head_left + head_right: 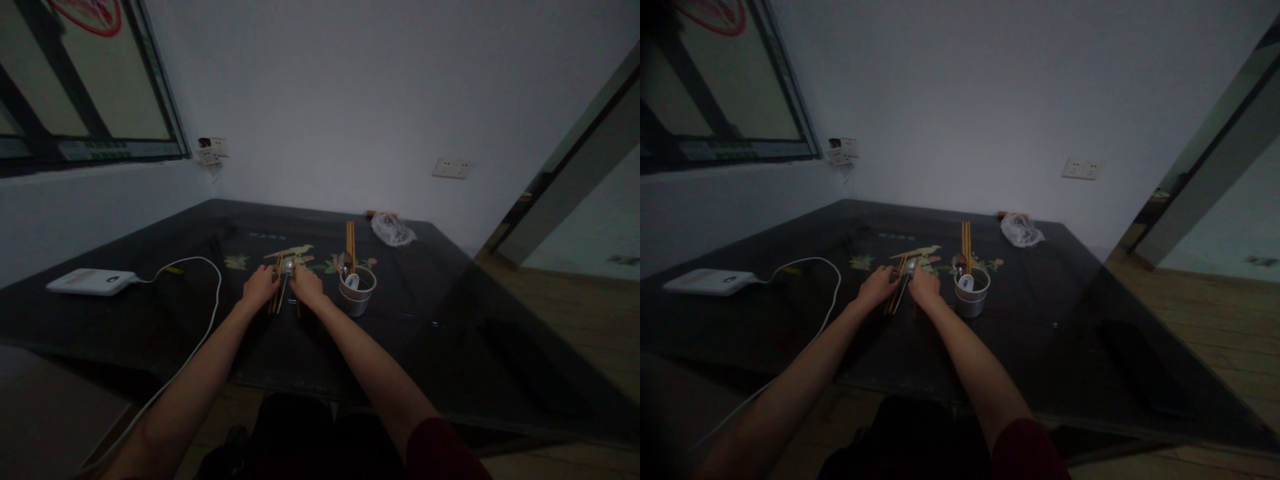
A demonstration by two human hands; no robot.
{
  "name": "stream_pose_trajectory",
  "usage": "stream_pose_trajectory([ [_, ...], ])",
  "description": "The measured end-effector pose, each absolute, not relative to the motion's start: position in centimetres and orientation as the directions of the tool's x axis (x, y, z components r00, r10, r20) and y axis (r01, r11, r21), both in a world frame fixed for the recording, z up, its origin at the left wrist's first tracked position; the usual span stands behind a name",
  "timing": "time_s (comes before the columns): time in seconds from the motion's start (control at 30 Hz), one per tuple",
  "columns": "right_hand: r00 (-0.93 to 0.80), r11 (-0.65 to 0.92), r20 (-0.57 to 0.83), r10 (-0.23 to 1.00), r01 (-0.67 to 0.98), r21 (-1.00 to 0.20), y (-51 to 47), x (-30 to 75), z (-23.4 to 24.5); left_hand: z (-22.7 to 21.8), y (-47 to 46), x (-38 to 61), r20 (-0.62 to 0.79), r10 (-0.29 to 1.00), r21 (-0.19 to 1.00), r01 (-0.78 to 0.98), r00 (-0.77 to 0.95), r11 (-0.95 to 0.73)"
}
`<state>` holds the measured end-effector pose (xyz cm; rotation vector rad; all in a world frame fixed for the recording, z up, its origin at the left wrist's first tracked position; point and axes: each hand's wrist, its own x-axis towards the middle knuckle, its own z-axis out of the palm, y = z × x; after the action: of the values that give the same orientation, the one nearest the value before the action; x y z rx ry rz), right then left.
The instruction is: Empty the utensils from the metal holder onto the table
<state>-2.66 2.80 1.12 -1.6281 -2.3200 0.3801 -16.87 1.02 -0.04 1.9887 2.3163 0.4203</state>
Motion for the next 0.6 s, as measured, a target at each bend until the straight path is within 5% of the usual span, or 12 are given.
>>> stream_pose_trajectory([
  [0.43,-0.515,0.435,0.015,0.857,0.707,-0.557,1.3,-1.1,2.5,-0.4,1.5,-16.9,0.16,0.986,0.288,0.958,-0.055,0.007],
  [0.6,-0.626,0.582,0.171,0.761,0.544,-0.605,-0.7,1.0,4.0,-1.0,2.1,-17.7,0.194,0.98,0.355,0.934,-0.038,-0.034],
])
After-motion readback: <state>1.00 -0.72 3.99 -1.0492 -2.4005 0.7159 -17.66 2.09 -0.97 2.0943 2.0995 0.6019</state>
